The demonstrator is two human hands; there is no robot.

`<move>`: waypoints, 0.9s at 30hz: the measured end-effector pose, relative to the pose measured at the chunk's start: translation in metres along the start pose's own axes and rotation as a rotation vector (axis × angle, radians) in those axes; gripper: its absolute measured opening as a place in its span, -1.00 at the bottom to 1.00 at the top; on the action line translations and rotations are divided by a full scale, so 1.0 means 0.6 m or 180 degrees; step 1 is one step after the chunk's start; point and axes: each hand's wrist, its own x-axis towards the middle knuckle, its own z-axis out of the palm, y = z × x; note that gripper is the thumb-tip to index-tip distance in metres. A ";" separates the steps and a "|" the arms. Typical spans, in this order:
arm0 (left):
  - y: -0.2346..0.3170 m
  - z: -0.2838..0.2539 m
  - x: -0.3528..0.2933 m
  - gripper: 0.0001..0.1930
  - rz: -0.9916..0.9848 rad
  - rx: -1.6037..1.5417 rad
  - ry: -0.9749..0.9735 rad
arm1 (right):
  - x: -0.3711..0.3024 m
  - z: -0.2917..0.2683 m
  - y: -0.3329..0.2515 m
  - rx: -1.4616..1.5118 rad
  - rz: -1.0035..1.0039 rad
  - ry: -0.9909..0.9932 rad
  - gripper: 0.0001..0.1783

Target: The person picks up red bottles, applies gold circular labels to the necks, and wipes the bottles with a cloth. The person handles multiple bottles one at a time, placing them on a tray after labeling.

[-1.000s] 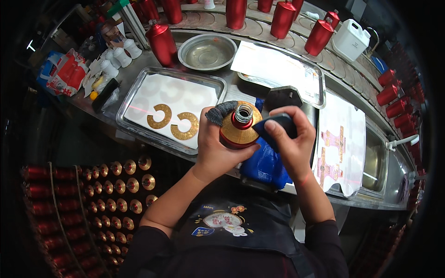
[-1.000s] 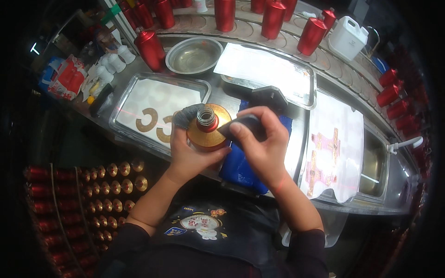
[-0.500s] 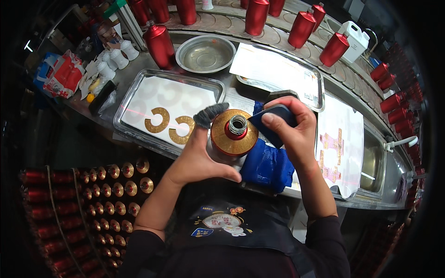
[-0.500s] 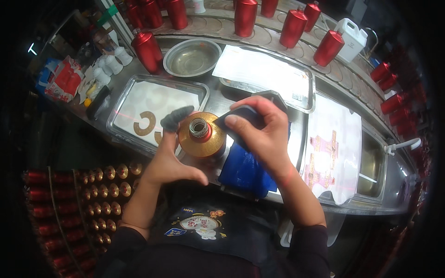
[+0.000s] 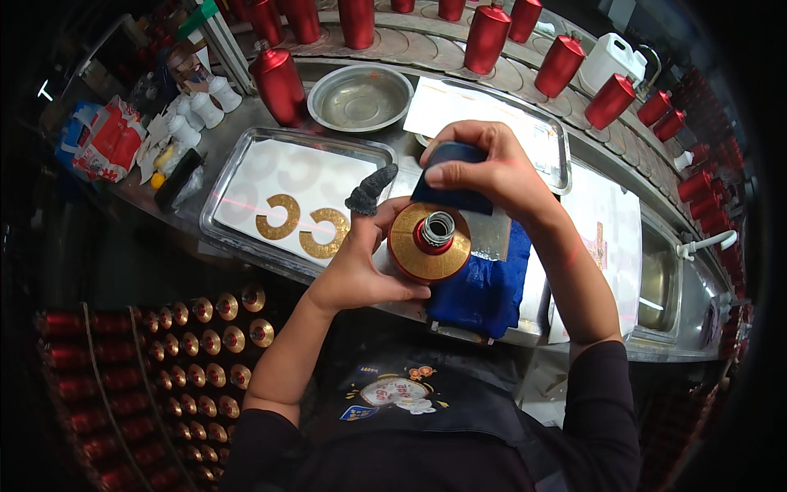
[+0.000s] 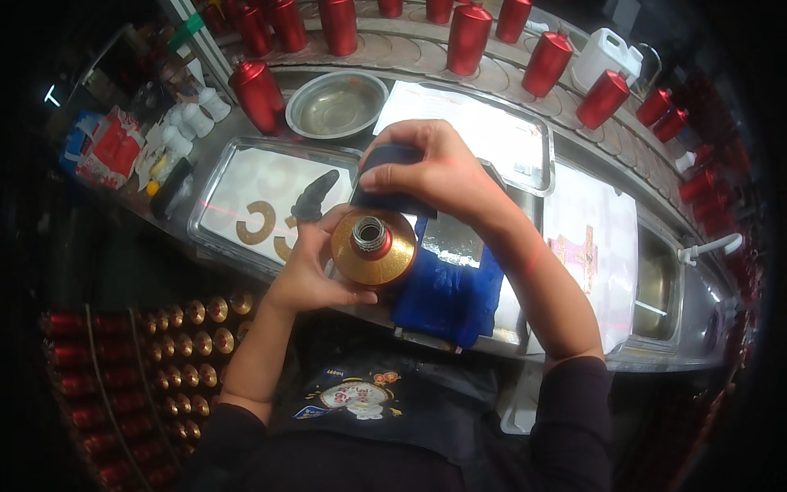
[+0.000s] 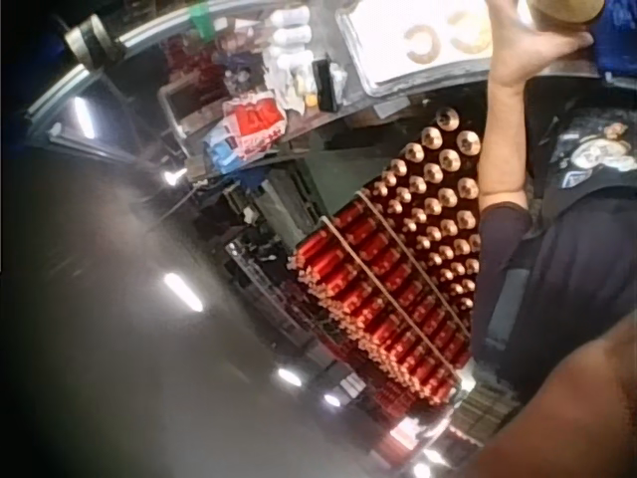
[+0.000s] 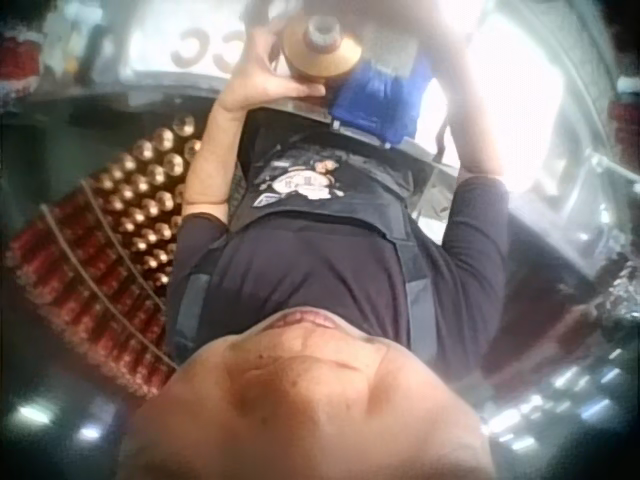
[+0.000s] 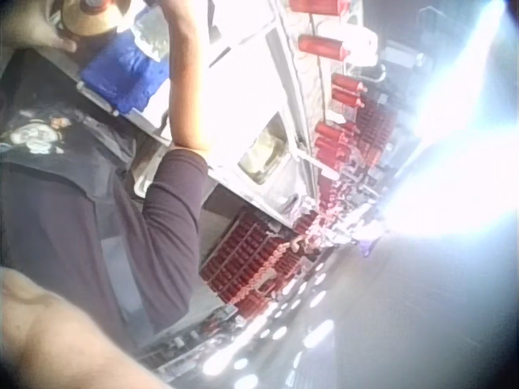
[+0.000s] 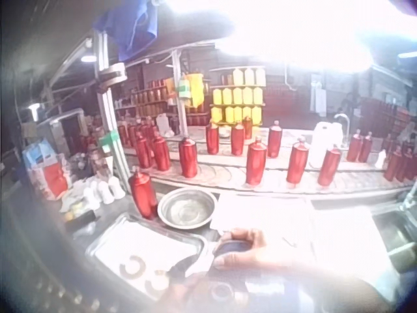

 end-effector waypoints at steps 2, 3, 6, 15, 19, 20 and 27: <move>-0.005 0.003 -0.002 0.10 0.0087 -0.0095 0.0169 | -0.012 -0.003 0.013 -0.0079 0.0160 0.0066 -0.82; -0.006 0.007 -0.006 0.07 0.0233 -0.0041 0.0335 | -0.015 -0.004 0.017 -0.1019 0.0003 0.0517 -0.81; -0.016 0.026 -0.008 0.02 0.0639 0.0479 0.0702 | -0.063 0.005 0.015 -0.0868 -0.0735 0.0804 -0.82; -0.043 0.102 0.001 -0.05 0.0824 0.1026 0.1993 | -0.191 0.120 -0.003 -0.2254 -0.2561 0.1269 -0.62; -0.055 0.093 0.005 -0.07 0.0193 -0.0472 0.1448 | -0.188 0.115 0.014 -0.2295 -0.2487 0.0576 -0.63; -0.050 0.087 0.005 -0.05 0.0230 0.0042 0.1425 | -0.191 0.111 0.013 -0.1768 -0.2278 0.0278 -0.65; 0.061 0.046 0.056 -0.04 0.0526 0.0712 0.1628 | -0.261 0.019 0.006 0.0687 0.0489 0.1719 -0.68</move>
